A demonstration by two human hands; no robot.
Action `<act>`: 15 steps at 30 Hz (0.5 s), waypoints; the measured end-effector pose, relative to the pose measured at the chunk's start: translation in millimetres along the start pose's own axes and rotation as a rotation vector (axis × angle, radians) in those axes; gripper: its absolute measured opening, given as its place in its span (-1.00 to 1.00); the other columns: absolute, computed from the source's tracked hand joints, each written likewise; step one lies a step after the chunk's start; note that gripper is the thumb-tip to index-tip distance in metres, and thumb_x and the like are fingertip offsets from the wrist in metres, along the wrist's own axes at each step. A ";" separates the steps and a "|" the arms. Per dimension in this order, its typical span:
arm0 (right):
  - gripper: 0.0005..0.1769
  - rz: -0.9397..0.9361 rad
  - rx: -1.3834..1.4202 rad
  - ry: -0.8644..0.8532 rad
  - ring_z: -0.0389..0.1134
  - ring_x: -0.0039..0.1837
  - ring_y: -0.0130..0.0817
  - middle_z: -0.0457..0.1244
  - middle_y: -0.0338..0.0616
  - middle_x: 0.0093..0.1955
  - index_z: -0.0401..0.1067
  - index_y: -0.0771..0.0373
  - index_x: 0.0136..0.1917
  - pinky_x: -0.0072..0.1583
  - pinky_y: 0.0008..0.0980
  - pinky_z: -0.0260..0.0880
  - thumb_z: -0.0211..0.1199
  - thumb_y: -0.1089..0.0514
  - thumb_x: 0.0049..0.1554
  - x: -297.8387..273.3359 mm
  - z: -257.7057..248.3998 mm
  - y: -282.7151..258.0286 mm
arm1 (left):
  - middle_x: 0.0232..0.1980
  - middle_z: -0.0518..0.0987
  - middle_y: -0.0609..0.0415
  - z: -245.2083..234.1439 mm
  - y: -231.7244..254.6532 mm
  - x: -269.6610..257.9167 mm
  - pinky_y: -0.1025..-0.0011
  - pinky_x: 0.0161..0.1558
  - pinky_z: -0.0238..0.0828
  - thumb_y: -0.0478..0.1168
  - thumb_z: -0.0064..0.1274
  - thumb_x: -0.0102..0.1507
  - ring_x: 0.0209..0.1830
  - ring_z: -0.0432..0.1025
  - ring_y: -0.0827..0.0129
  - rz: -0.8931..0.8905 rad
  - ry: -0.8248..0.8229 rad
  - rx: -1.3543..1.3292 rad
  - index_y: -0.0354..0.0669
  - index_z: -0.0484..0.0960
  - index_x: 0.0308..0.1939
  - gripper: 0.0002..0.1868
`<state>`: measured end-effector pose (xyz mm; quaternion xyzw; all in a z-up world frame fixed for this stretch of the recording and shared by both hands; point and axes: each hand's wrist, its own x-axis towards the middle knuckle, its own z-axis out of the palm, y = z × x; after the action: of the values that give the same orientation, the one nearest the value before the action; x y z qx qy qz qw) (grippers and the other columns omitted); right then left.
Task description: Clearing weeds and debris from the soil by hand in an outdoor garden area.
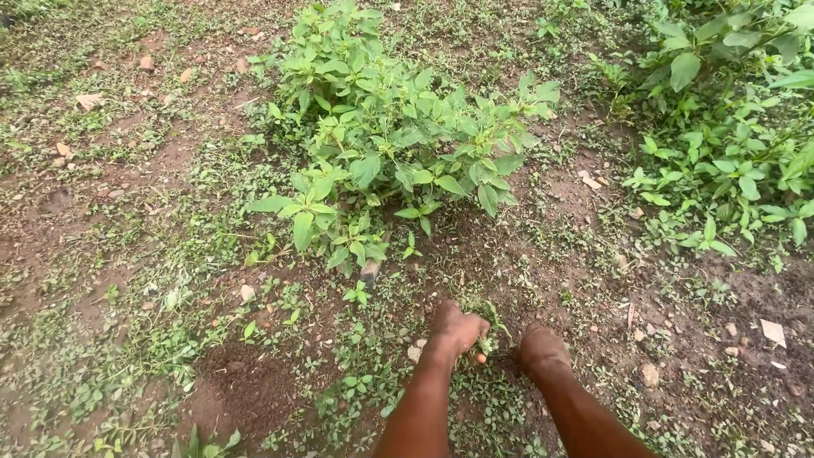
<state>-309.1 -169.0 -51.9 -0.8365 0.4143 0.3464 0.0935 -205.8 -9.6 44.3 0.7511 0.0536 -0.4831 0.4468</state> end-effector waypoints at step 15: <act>-0.77 0.157 0.676 -0.248 0.22 -0.43 -0.31 0.27 0.06 -0.34 0.54 0.50 -0.14 -0.39 -0.35 0.39 0.19 0.31 0.31 48.1 7.0 47.3 | 0.58 0.21 -0.25 12.4 2.0 -10.6 0.05 0.50 0.25 -0.36 0.18 0.20 0.52 0.27 0.01 0.048 -0.042 0.095 -0.27 0.14 0.56 -0.12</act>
<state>-328.3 -226.4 -82.6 -0.6757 0.5538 0.2948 0.3870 -218.8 -16.1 52.1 0.7621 0.0030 -0.4901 0.4230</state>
